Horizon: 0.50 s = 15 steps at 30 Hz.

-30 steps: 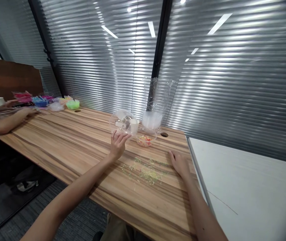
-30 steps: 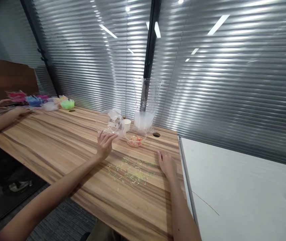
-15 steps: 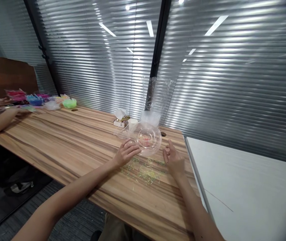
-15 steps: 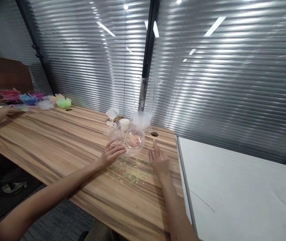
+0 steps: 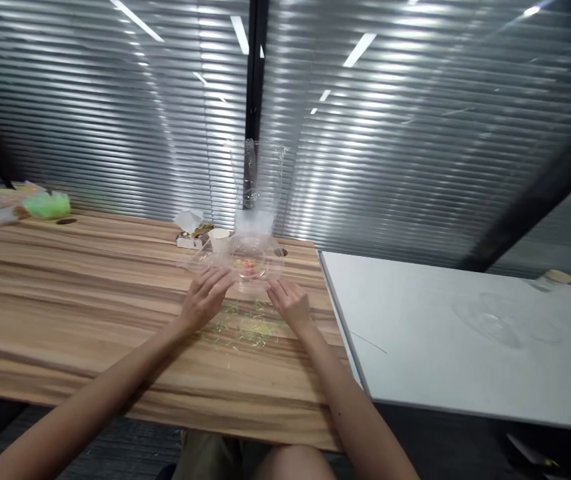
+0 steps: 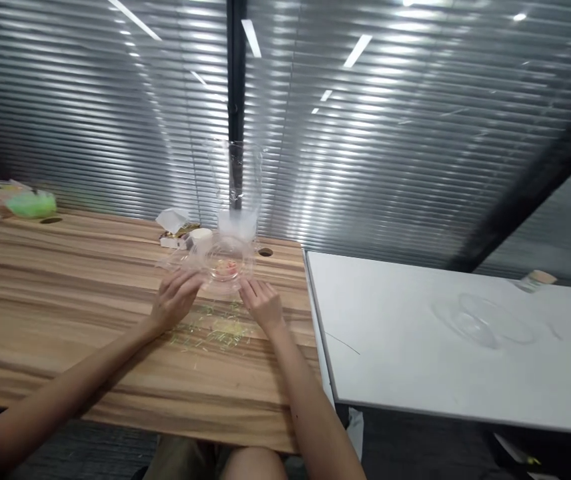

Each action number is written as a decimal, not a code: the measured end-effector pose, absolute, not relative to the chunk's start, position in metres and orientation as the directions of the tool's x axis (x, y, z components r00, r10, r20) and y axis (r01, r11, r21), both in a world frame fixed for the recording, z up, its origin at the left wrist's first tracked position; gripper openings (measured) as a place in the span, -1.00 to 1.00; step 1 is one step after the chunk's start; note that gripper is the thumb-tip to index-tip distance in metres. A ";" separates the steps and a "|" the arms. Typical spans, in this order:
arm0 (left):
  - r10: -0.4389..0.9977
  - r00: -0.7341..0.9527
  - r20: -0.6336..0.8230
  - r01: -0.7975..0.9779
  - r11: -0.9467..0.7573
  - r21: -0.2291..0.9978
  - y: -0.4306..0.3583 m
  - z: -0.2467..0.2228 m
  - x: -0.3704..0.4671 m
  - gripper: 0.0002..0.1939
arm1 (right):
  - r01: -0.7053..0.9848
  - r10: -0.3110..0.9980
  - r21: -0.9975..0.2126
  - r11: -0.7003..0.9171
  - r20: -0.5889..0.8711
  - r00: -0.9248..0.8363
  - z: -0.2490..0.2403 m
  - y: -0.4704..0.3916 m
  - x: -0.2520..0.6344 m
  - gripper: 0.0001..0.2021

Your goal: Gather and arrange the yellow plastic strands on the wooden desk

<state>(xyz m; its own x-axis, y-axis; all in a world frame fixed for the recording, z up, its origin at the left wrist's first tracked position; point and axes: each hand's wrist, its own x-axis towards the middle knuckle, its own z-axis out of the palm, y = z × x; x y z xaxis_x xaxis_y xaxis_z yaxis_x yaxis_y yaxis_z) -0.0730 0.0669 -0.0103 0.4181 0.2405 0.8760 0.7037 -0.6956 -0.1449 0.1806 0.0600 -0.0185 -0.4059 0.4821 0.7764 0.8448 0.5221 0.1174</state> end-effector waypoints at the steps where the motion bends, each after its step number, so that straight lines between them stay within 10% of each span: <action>1: 0.248 0.373 0.894 0.718 -0.688 -0.109 0.067 -0.009 -0.072 -0.67 | 0.864 0.503 0.087 0.495 0.783 -0.367 -0.019 0.062 0.183 -0.74; 15: 0.645 0.451 0.617 0.561 -0.743 0.365 0.080 -0.018 -0.070 -0.76 | 0.937 0.694 -0.293 0.191 0.715 0.082 -0.029 0.074 0.215 -0.69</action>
<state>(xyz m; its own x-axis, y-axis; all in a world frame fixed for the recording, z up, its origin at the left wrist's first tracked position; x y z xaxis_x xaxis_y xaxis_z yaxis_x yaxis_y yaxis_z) -0.0699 0.0797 -0.0181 0.4515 0.6446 0.6170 0.5610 -0.7428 0.3655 0.2153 0.0738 -0.0290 0.0820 0.6940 0.7153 0.9369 0.1911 -0.2928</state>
